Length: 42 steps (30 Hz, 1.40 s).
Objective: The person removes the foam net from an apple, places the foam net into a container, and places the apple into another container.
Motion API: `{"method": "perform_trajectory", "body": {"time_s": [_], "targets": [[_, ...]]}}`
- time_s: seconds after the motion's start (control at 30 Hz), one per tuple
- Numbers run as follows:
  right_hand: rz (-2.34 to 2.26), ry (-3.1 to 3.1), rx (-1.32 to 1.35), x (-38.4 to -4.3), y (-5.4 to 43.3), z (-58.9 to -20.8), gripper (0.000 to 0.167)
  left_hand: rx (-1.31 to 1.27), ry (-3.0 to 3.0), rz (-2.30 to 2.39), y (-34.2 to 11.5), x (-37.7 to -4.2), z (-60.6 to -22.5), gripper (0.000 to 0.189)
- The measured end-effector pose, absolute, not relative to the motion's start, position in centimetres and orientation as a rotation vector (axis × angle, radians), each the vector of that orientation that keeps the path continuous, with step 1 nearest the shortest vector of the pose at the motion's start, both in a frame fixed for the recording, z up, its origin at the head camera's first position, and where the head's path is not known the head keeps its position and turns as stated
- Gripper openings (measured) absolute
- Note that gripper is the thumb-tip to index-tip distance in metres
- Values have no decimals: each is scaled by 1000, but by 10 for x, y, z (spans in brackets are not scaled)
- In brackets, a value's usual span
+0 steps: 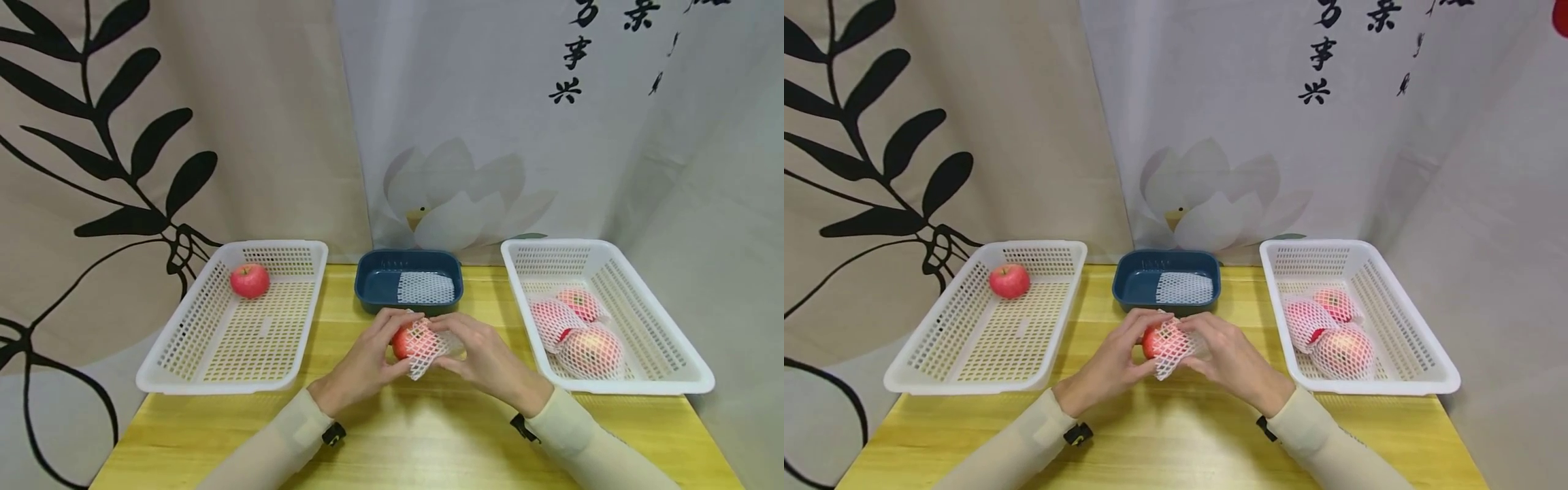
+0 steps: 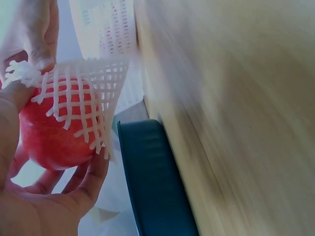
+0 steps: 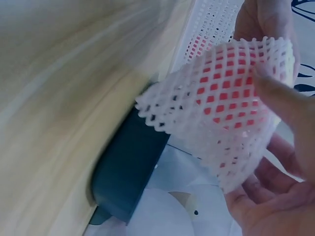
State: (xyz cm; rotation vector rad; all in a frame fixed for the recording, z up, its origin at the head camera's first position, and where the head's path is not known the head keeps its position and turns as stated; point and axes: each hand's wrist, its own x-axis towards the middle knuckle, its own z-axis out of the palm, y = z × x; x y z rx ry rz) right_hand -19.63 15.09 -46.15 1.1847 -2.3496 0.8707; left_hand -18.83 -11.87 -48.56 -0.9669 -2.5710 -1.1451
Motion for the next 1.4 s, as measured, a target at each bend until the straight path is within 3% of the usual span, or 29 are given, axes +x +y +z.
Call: {"method": "perform_trajectory", "body": {"time_s": [0.3, 0.7, 1.4], "targets": [[847, -2287, 1212, -201, 147, -459, 28, -914, -2617, -1145, -128, -186, -488, 83], [858, -2244, 1151, -202, 148, -457, 27, -841, -2597, -1174, -136, -187, -488, 84], [847, -2484, 1019, -206, 151, -449, 18, -781, -2574, -1128, -141, -183, -487, 64]]}}
